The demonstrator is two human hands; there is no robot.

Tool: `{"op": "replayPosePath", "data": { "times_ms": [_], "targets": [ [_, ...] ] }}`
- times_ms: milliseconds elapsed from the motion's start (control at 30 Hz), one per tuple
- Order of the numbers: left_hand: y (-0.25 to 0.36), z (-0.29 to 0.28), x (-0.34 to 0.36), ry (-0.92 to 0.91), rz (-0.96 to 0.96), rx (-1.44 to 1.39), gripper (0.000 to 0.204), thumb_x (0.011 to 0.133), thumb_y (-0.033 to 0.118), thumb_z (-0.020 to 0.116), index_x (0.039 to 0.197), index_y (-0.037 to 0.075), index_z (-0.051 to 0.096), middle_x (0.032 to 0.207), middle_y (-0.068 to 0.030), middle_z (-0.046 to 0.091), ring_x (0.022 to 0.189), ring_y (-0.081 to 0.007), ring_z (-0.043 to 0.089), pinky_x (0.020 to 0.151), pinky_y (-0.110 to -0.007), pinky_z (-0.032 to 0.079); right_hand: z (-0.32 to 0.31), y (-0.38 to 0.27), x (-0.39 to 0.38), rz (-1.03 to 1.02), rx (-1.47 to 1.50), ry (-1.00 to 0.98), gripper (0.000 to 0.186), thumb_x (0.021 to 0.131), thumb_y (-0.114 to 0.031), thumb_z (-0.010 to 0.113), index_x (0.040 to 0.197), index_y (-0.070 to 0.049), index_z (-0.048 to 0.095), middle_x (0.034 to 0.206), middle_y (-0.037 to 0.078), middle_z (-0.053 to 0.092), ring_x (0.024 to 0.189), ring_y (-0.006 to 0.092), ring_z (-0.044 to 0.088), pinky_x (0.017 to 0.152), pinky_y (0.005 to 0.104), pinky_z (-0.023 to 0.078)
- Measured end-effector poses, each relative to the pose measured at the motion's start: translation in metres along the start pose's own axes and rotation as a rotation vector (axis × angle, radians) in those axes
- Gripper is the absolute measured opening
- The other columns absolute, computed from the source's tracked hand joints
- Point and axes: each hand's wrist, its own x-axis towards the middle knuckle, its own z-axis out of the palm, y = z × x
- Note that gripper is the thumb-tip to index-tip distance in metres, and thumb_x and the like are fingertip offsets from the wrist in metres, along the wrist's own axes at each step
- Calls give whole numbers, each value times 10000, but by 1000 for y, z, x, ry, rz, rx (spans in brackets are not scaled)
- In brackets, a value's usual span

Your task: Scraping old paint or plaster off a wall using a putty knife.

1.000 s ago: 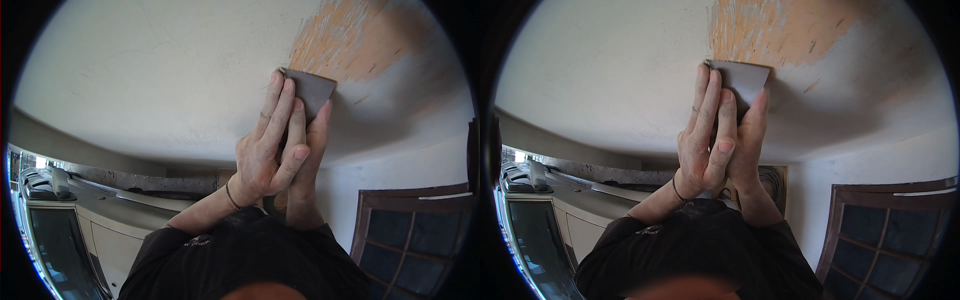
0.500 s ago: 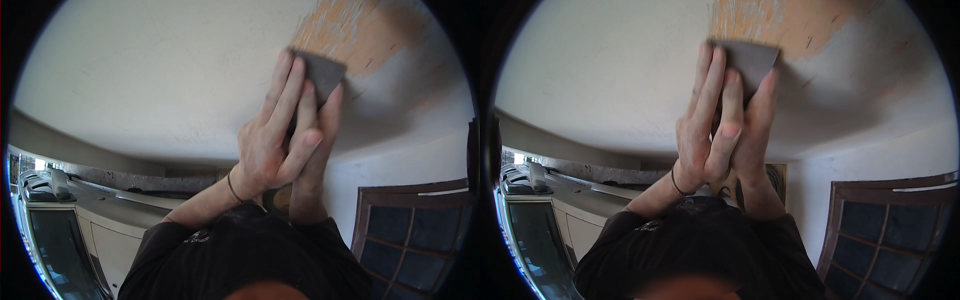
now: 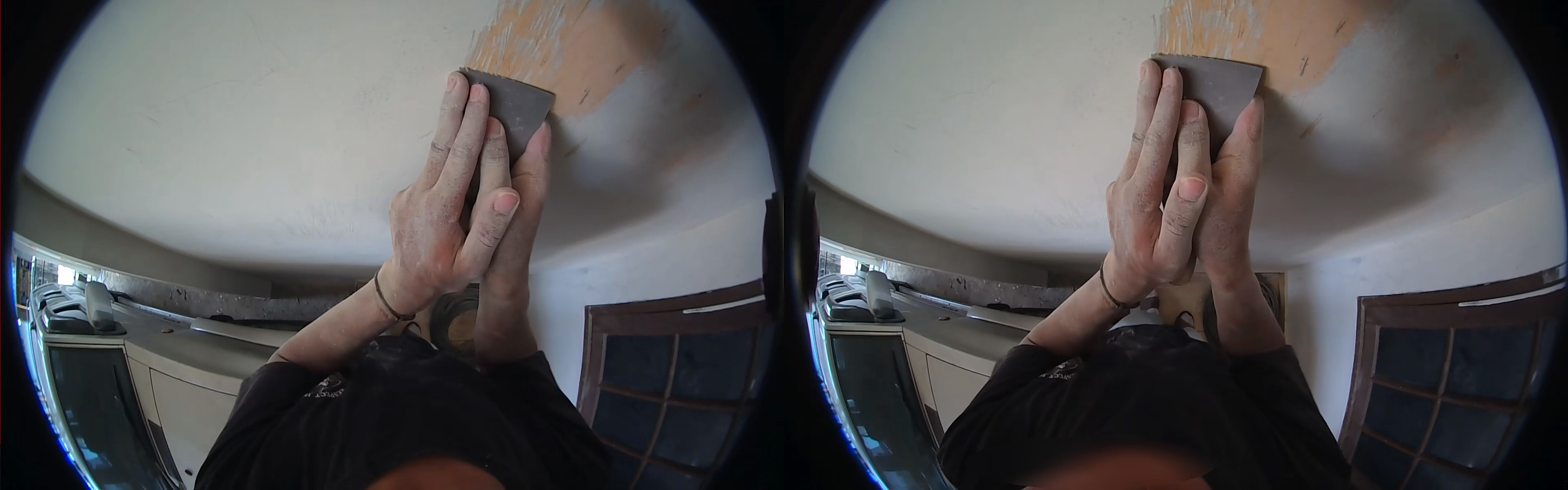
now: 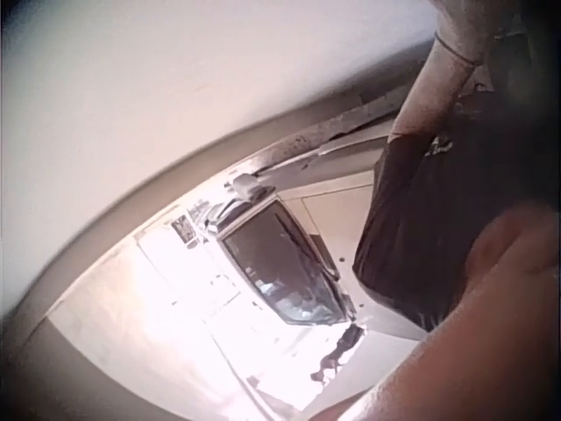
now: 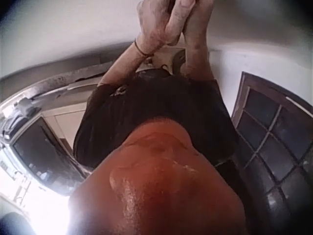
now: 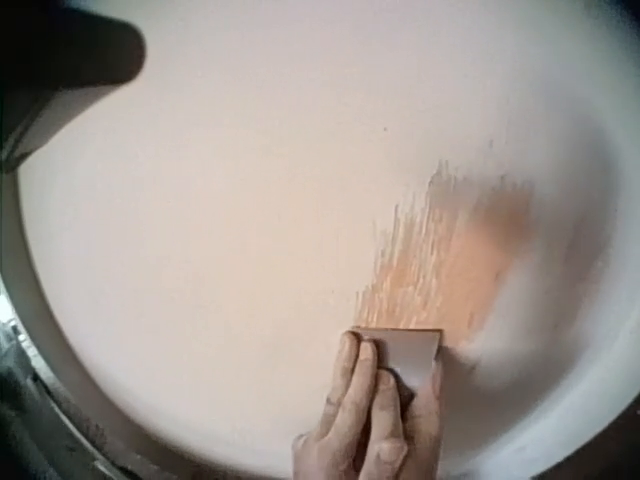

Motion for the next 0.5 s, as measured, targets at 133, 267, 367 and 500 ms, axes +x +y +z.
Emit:
{"op": "replayPosePath", "data": {
  "times_ms": [133, 267, 367, 500],
  "targets": [
    [-14, 3, -37, -38, -23, 46, 630, 1004, 298, 518, 1427, -156, 410, 1508, -395, 333, 1331, -478, 490, 855, -367, 590, 7, 11, -10, 103, 56, 37, 411, 1059, -280, 506, 1304, 33, 406, 1191, 173, 563, 1044, 220, 569, 883, 346, 488],
    [0, -2, -27, -80, -106, 10, 618, 1039, 295, 385, 1415, -195, 383, 1514, -403, 314, 1411, -549, 325, 1076, -475, 448, 3, 0, -7, 230, 127, -53, 399, 1061, -277, 505, 1290, 35, 408, 1184, 172, 560, 1043, 213, 566, 880, 339, 492],
    [4, -1, -27, -55, -114, -55, 632, 1045, 316, 390, 1433, -182, 365, 1522, -402, 299, 1426, -530, 313, 1084, -478, 439, 4, 5, -10, 179, 108, -7, 403, 1060, -286, 508, 1277, 39, 411, 1162, 170, 559, 1043, 214, 565, 871, 341, 492],
    [4, -4, 8, 18, -4, -5, 616, 1001, 277, 521, 1436, -144, 409, 1522, -376, 332, 1301, -459, 531, 861, -380, 582, 3, -2, 6, -91, 32, -1, 414, 1059, -296, 507, 1277, 43, 411, 1141, 176, 556, 1045, 234, 563, 892, 370, 481]
  ]
}}
